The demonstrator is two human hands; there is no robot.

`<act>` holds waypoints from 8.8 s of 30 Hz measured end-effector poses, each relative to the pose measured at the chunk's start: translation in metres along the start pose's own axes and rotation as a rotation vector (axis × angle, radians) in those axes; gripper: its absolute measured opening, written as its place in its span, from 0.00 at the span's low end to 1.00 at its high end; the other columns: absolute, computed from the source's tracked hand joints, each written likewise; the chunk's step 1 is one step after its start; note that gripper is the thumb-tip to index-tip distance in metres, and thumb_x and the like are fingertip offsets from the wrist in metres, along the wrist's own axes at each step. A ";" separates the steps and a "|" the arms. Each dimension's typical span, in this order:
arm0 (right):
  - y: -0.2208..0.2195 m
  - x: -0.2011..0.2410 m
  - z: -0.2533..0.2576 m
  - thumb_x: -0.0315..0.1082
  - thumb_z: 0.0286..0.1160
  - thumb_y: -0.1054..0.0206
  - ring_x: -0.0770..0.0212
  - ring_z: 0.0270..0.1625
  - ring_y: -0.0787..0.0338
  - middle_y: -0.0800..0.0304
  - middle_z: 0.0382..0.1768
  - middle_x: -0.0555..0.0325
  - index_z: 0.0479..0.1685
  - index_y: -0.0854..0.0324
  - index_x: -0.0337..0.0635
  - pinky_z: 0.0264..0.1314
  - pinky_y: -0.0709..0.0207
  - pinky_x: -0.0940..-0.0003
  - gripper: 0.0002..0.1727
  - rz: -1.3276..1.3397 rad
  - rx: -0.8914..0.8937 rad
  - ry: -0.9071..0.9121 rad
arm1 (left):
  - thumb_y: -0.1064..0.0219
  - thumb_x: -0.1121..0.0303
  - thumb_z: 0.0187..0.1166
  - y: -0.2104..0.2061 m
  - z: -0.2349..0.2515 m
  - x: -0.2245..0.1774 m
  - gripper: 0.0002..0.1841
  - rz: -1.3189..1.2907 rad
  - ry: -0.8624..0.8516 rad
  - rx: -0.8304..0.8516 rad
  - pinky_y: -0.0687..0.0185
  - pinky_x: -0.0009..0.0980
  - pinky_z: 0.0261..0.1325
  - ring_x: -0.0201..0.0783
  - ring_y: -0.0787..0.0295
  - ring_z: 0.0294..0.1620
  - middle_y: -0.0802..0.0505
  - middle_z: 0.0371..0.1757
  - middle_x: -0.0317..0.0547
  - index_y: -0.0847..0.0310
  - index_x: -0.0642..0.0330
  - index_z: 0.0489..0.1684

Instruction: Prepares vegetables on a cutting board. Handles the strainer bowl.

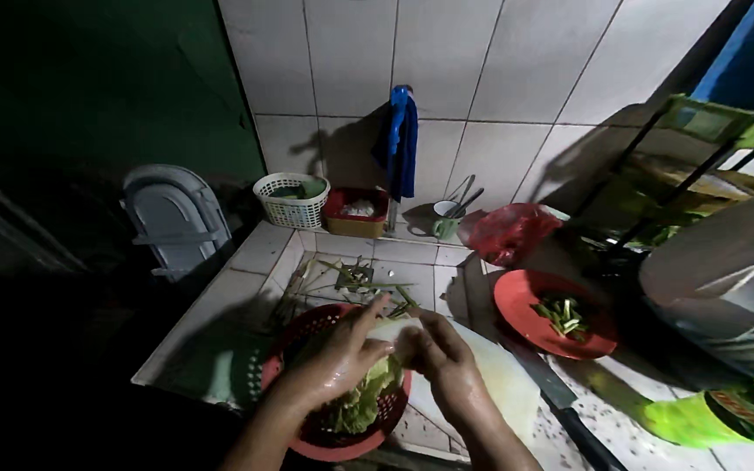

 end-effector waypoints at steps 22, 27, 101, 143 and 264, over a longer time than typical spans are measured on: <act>0.273 -0.108 -0.087 0.45 0.74 0.25 0.31 0.75 0.20 0.18 0.73 0.35 0.79 0.22 0.39 0.76 0.28 0.35 0.34 -1.070 -0.196 -0.378 | 0.35 0.58 0.86 -0.201 0.076 -0.070 0.26 0.218 0.218 0.480 0.31 0.59 0.79 0.57 0.20 0.77 0.15 0.73 0.59 0.26 0.55 0.81; 0.255 -0.099 -0.094 0.38 0.79 0.33 0.39 0.72 0.16 0.16 0.69 0.38 0.73 0.19 0.38 0.72 0.22 0.45 0.25 -1.226 -0.137 -0.462 | 0.35 0.57 0.86 -0.218 0.076 -0.042 0.24 0.354 0.299 0.388 0.31 0.55 0.80 0.55 0.23 0.77 0.18 0.74 0.56 0.23 0.52 0.80; 0.171 -0.068 -0.117 0.45 0.94 0.50 0.37 0.49 0.06 0.08 0.46 0.39 0.80 0.33 0.41 0.53 0.15 0.39 0.24 -1.078 0.164 -0.743 | 0.33 0.61 0.84 -0.231 0.066 -0.018 0.20 0.330 0.185 0.135 0.28 0.52 0.78 0.54 0.23 0.75 0.15 0.71 0.50 0.17 0.53 0.72; 0.149 -0.087 -0.104 0.48 0.94 0.51 0.42 0.52 0.06 0.08 0.47 0.42 0.78 0.32 0.44 0.57 0.15 0.44 0.24 -1.088 0.241 -0.773 | 0.35 0.53 0.86 -0.229 0.034 -0.011 0.30 0.435 0.213 0.185 0.43 0.48 0.89 0.53 0.36 0.87 0.27 0.86 0.50 0.29 0.59 0.83; 0.146 -0.080 -0.116 0.50 0.94 0.51 0.37 0.55 0.07 0.08 0.50 0.39 0.78 0.32 0.46 0.58 0.16 0.39 0.24 -1.074 0.462 -0.759 | 0.35 0.67 0.85 -0.219 0.008 -0.002 0.11 0.460 0.318 0.025 0.18 0.49 0.67 0.56 0.16 0.65 0.12 0.58 0.56 0.12 0.62 0.56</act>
Point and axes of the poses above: each hand's wrist, its own z-axis towards the middle knuckle, its own y-axis out of the back of the hand, x = y × z, the point moved 4 cm from there along z, towards the middle knuckle
